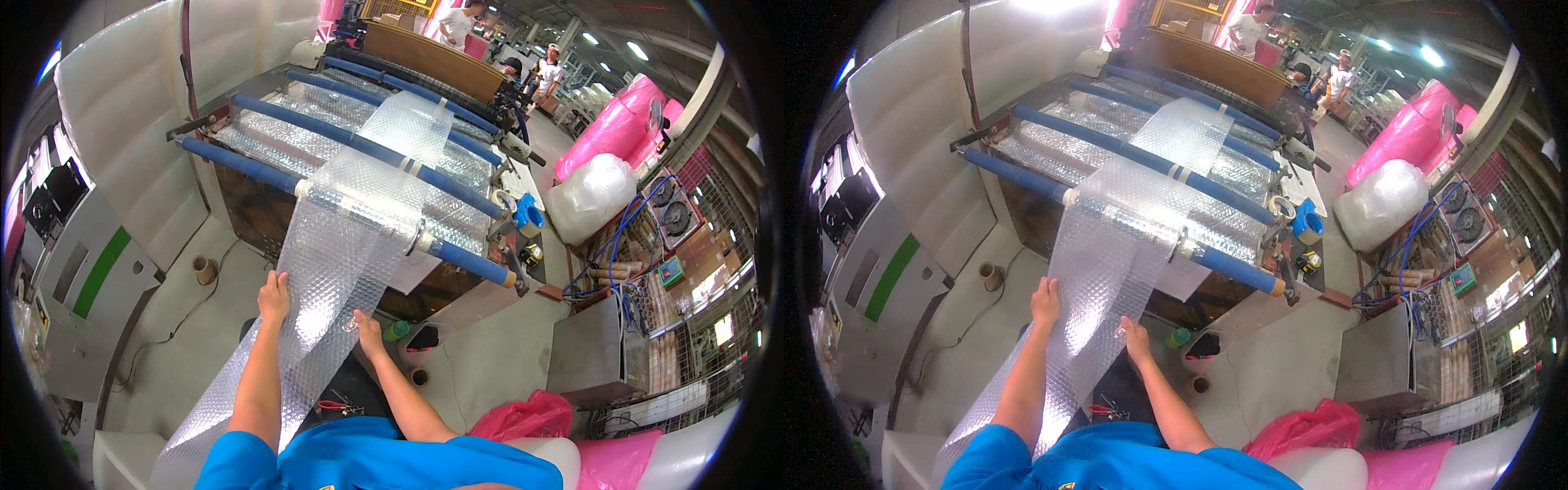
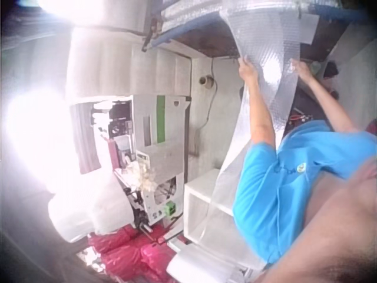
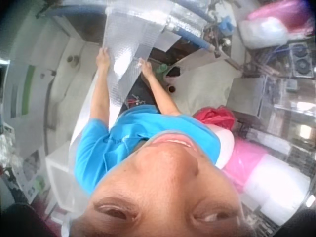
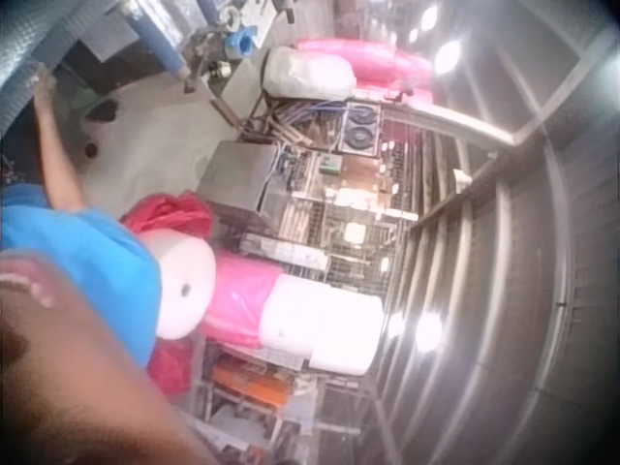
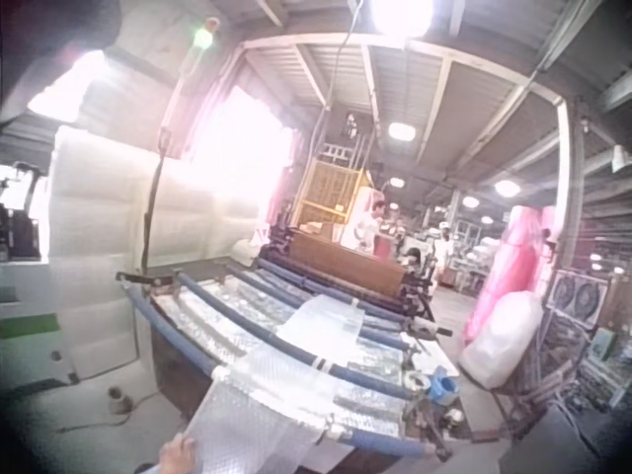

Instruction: The person pulls a sheet of bubble wrap from a roll mounted on a machine, smoothing and aligning it with both hands as it feeds through rollers. They continue to guide the bubble wrap along the machine's path, ensuring it remains flat and properly positioned.

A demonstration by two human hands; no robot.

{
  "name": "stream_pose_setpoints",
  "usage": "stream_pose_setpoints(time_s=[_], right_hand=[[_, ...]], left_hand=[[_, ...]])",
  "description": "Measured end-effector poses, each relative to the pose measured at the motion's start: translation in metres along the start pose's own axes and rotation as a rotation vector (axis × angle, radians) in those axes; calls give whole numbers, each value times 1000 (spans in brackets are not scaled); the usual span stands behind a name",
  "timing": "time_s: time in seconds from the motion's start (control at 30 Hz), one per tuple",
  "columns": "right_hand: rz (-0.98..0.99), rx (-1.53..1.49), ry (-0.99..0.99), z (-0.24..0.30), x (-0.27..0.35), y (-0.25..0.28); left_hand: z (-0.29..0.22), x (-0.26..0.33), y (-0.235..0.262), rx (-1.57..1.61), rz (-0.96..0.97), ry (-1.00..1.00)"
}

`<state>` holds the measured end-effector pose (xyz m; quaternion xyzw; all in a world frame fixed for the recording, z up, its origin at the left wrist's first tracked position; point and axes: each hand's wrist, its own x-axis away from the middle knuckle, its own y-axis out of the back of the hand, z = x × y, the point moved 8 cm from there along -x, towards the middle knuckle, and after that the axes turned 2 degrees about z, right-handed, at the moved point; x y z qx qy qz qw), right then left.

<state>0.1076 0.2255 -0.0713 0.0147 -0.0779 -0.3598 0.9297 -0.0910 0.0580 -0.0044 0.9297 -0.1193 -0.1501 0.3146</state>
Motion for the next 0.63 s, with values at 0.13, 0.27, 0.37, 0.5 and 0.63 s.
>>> stream_pose_setpoints(time_s=[0.13,0.27,0.37,0.5,0.63], right_hand=[[55,-99,23,0,-2,-1],[47,-71,27,-8,-3,0],[44,-59,40,0,-1,-2],[29,-53,53,3,0,-1],[69,-95,28,2,1,-3]], left_hand=[[3,-2,-9,42,47,21],[-4,1,-5,73,28,9],[1,0,-6,60,20,-14],[-1,0,-5,65,31,-12],[-6,3,0,46,4,0]])
